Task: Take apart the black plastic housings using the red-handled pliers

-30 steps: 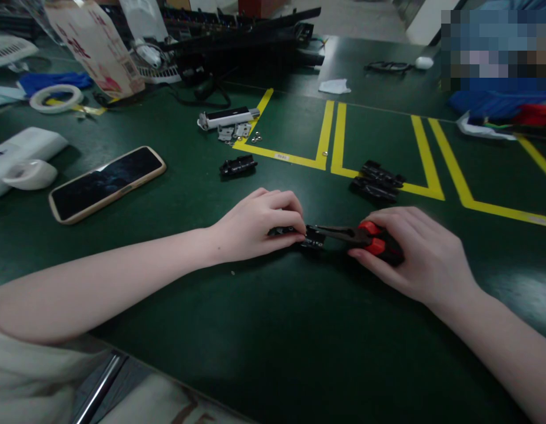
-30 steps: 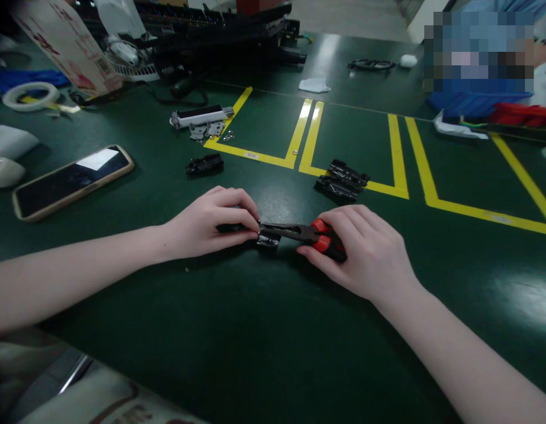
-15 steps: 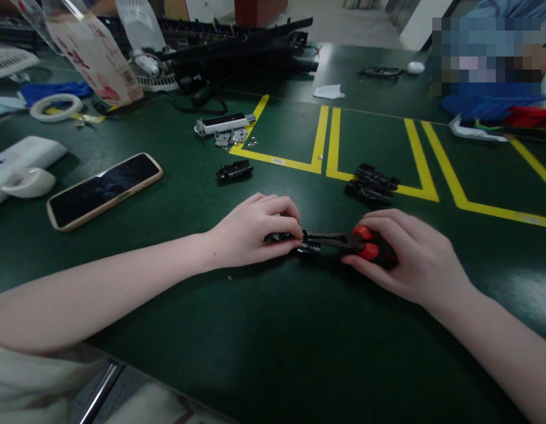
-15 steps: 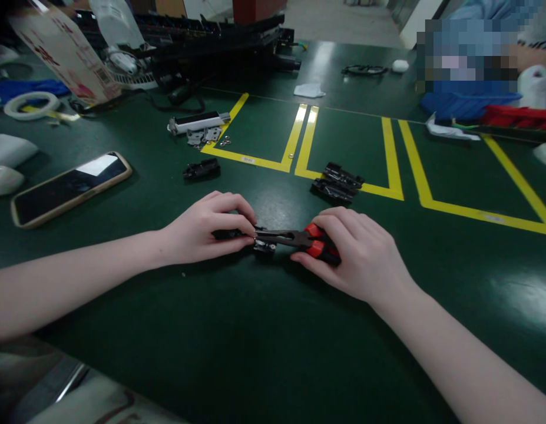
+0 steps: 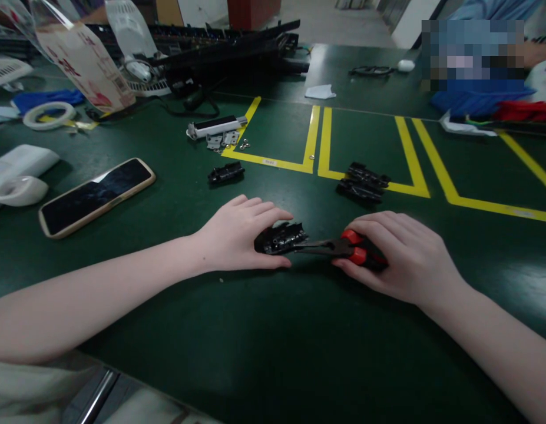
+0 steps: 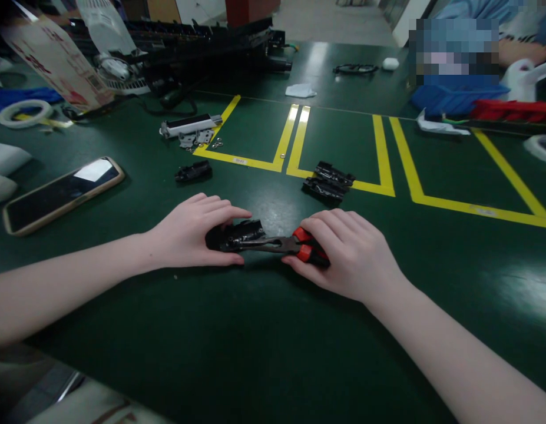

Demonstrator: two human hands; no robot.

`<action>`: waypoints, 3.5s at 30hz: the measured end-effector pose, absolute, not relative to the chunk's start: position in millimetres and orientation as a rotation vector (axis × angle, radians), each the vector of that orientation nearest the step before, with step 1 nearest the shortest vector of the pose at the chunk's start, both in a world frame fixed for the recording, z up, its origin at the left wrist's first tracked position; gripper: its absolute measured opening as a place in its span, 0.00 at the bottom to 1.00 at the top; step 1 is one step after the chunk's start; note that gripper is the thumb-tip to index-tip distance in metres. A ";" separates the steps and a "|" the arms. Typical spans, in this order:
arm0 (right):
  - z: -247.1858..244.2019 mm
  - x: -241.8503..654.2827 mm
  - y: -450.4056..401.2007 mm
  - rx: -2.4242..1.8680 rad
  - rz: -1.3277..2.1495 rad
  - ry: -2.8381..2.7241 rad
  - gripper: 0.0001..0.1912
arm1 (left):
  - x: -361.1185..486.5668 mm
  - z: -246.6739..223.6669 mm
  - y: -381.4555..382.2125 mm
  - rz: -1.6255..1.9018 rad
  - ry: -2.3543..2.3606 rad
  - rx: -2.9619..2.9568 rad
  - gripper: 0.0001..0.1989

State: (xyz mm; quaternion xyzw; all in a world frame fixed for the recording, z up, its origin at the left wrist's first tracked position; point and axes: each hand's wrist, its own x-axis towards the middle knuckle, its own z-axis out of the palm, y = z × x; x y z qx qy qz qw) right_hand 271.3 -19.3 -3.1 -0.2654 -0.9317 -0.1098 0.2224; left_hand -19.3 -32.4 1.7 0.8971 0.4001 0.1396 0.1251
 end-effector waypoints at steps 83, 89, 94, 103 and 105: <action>-6.8 265.7 -19.1 -0.943 -0.203 -2.703 0.17 | -17.9 -0.3 -23.1 0.219 1.035 2.595 0.22; -1.9 266.2 -20.5 -0.968 -0.156 -2.712 0.13 | -19.1 -0.2 -23.3 0.221 1.019 2.559 0.21; 0.9 262.7 -23.7 -0.986 -0.185 -2.713 0.12 | -18.8 -0.8 -22.9 0.231 1.044 2.552 0.21; -1.6 264.9 -22.2 -0.962 -0.140 -2.733 0.16 | -18.3 -0.1 -22.6 0.257 1.044 2.501 0.21; -1.4 265.5 -22.5 -0.956 -0.146 -2.733 0.16 | -18.3 0.0 -22.3 0.260 1.040 2.491 0.21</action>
